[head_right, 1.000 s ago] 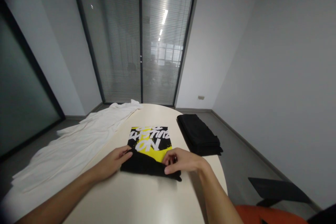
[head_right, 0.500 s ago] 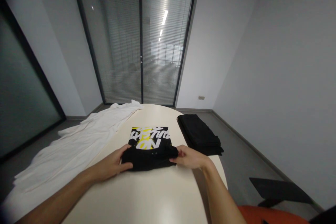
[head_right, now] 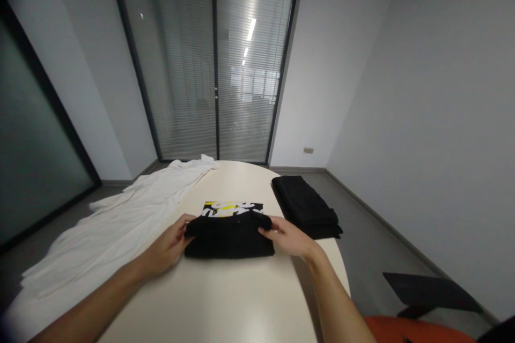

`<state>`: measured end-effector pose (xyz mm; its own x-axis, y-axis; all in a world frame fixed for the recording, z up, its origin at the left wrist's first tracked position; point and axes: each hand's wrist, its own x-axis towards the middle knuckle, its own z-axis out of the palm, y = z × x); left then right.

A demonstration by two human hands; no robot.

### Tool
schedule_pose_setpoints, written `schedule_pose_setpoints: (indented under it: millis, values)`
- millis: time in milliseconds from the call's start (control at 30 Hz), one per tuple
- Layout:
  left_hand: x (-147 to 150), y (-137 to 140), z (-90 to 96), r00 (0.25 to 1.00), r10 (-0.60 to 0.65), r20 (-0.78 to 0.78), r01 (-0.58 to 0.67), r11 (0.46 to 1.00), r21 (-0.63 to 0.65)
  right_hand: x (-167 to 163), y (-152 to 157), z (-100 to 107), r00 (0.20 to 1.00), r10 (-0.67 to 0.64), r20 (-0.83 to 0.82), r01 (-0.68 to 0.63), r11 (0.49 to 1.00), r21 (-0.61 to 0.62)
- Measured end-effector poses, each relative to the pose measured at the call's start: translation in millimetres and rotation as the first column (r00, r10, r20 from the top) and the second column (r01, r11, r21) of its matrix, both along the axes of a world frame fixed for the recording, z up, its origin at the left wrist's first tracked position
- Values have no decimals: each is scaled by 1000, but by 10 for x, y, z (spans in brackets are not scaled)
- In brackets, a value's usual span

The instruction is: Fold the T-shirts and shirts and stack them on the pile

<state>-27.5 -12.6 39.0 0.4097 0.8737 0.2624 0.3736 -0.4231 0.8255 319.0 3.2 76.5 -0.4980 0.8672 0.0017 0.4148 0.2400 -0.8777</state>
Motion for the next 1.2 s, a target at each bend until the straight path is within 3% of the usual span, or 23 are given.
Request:
schedule_pose_setpoints:
  millis: [133,267,367,433,600,733,900,1033,1200]
  values:
    - [-16,40,-54,997,73,-20,-72,996,44,-20,28,-24,994,-44,-97,44,999,6]
    - [-9,17,-16,997,25,-70,-22,999,47,52,35,-113,994,-30,-102,9,979,-203]
    - [78,0,7,997,76,-3,-75,996,51,121,53,-206,987,-48,-156,-2,952,-306]
    - [149,11,-8,988,147,56,-150,987,51,127,80,-254,977,-91,-194,33,958,-284]
    - [254,136,-111,939,285,195,-276,959,-71,-60,221,-339,944,-211,-255,204,978,-53]
    - [264,278,-193,891,323,319,-277,944,-181,-227,415,-481,914,-270,-304,281,960,-8]
    - [240,380,-357,887,301,349,-192,930,-313,-254,600,-666,911,-335,-241,351,936,28]
    - [229,423,-534,927,232,293,-169,960,-224,-257,670,-718,884,-450,-125,454,891,-2]
    - [234,479,-704,904,378,200,-351,923,-157,-295,773,-731,803,-593,58,593,805,18]
